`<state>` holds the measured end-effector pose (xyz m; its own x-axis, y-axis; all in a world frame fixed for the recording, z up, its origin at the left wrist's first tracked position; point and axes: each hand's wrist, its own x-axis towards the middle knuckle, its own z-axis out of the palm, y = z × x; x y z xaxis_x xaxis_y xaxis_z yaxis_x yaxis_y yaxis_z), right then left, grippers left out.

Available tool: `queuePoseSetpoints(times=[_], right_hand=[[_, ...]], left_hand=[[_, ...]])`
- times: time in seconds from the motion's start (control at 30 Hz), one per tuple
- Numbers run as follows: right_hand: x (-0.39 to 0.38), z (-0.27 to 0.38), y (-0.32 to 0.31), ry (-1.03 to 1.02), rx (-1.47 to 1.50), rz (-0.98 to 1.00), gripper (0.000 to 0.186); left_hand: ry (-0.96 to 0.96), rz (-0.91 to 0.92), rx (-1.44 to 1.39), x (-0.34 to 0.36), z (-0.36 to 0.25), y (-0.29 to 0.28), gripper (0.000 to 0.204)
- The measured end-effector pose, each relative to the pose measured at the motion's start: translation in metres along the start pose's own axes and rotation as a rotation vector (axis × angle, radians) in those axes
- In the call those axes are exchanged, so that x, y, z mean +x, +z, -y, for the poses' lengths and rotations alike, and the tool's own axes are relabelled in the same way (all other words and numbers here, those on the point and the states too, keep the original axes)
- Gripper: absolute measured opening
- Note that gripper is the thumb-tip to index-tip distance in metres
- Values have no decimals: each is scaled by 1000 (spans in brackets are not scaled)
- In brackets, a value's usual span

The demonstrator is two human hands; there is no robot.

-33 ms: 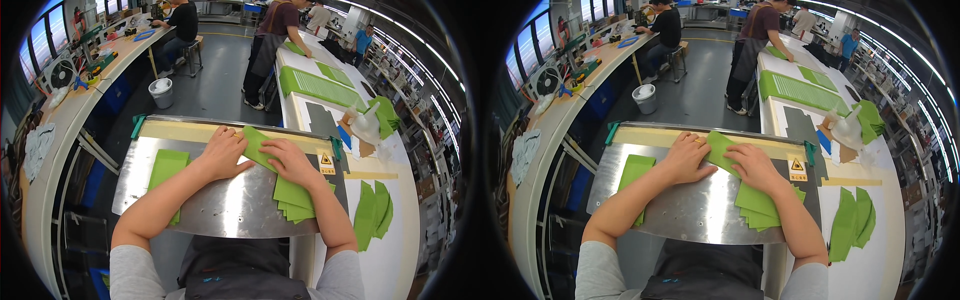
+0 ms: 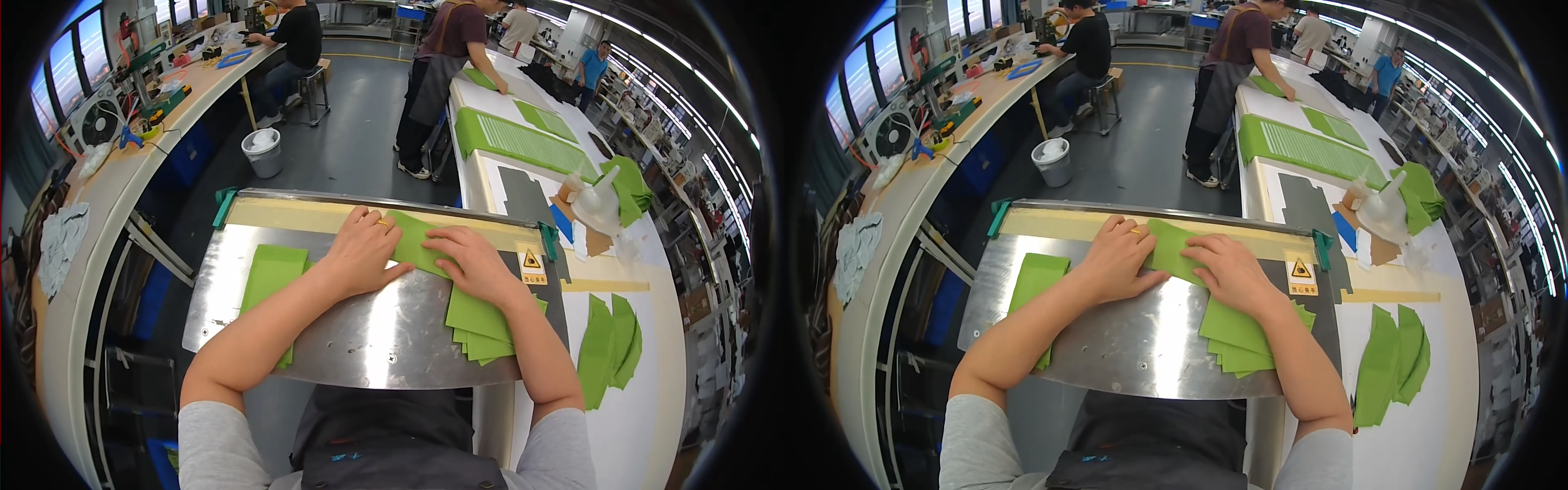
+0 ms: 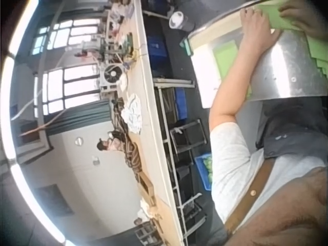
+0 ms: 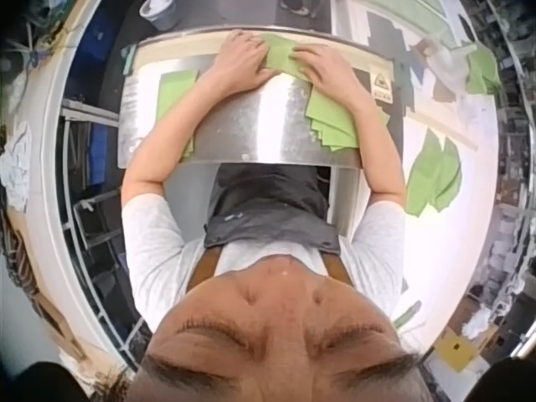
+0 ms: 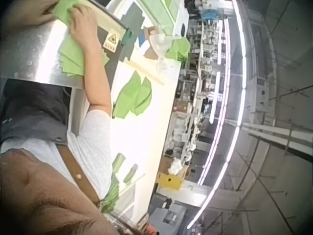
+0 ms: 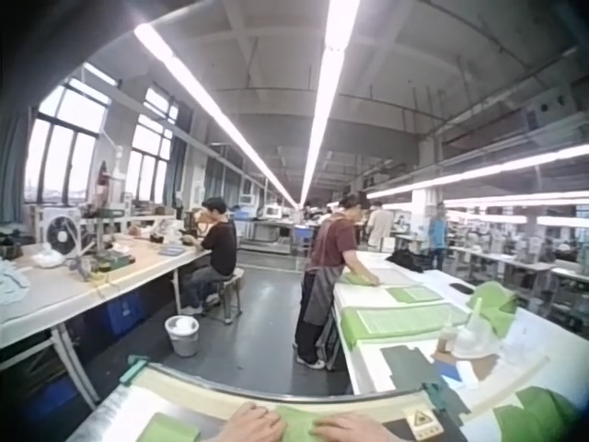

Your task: The recorder is inspecting and stacking small green fabric pieces on a metal workbench in a garment workshop.

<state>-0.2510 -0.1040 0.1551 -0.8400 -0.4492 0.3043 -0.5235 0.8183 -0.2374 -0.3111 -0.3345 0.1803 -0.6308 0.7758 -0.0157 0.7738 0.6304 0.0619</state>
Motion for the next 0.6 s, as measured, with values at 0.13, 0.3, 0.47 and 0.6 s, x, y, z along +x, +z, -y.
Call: queuePoseSetpoints(times=[0.13, 0.3, 0.47, 0.6], right_hand=[[-2, 2, -3, 105, -29, -38, 32], [0, -10, -9, 298, -142, -142, 33], [-2, -3, -4, 213, -51, -48, 40], [-1, -7, 1, 259, -77, 1, 46]], left_hand=[[-34, -111, -72, -5, 11, 23, 62], [71, -392, -98, -4, 21, 49, 64], [22, -324, -62, -4, 20, 42, 67], [23, -345, -48, -2, 24, 44, 69]])
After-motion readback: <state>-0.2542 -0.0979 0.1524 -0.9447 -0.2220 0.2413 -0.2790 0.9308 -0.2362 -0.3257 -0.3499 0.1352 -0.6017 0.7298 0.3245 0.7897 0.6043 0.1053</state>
